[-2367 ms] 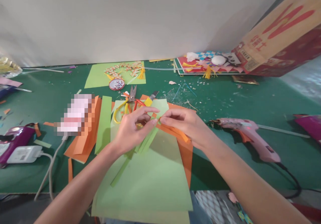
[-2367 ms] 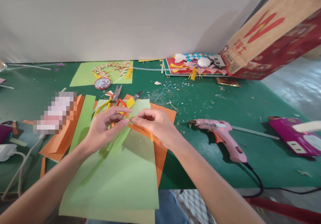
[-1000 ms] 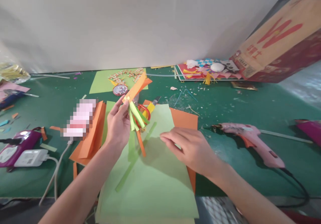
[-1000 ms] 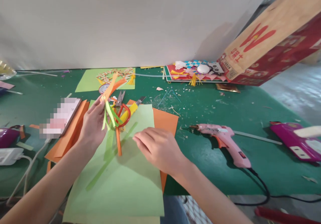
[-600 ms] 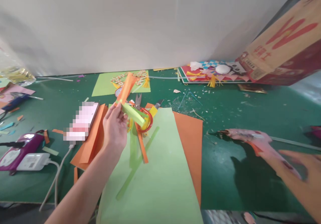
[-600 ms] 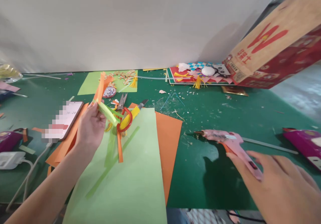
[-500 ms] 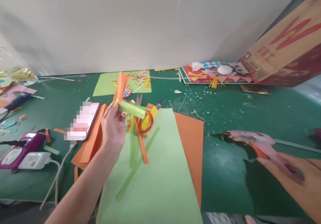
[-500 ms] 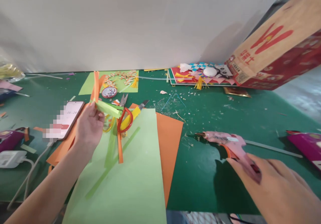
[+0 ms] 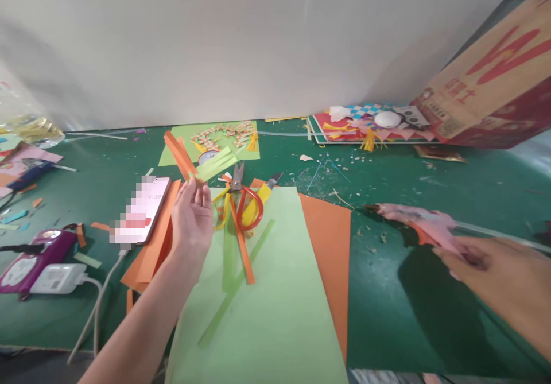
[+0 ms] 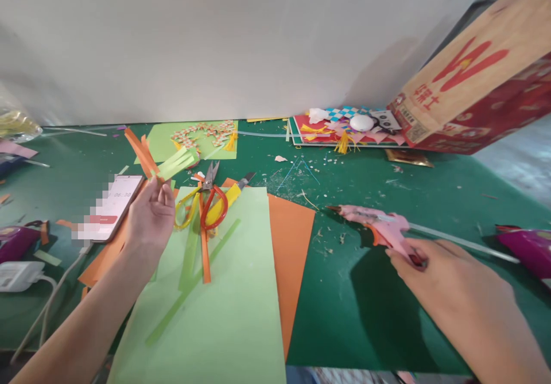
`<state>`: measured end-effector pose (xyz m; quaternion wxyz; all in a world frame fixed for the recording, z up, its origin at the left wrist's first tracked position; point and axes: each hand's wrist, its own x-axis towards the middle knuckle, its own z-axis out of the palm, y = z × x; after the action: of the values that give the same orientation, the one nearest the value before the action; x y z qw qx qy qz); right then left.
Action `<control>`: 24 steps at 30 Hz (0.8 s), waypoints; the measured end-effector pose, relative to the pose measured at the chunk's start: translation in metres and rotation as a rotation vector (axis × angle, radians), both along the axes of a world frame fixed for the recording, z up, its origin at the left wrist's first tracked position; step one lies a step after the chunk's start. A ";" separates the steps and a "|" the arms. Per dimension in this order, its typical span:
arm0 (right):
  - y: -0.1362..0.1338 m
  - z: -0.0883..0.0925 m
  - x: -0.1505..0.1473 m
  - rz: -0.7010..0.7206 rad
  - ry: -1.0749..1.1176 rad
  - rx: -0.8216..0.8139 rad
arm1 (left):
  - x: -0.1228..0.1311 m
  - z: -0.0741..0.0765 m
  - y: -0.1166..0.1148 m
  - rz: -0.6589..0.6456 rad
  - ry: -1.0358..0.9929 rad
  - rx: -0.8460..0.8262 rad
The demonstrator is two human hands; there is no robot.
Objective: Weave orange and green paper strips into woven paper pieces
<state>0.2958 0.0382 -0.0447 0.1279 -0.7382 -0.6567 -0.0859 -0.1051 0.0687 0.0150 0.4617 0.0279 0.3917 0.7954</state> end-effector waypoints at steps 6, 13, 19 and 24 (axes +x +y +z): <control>0.046 0.027 -0.035 -0.010 0.095 -0.200 | 0.000 0.001 -0.002 -0.044 0.027 -0.003; 0.053 0.030 -0.052 0.087 -0.148 -0.122 | -0.001 -0.003 -0.003 -0.112 0.026 -0.025; 0.027 0.050 -0.128 0.595 -0.064 0.150 | 0.003 0.001 -0.006 -0.122 0.004 -0.011; 0.024 0.069 -0.224 0.828 -0.027 -0.061 | -0.001 0.001 -0.006 -0.103 0.039 0.004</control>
<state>0.0714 0.0625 0.0246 0.1210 -0.4141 -0.9020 -0.0172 -0.1057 0.0629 0.0157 0.4943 0.0645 0.3970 0.7707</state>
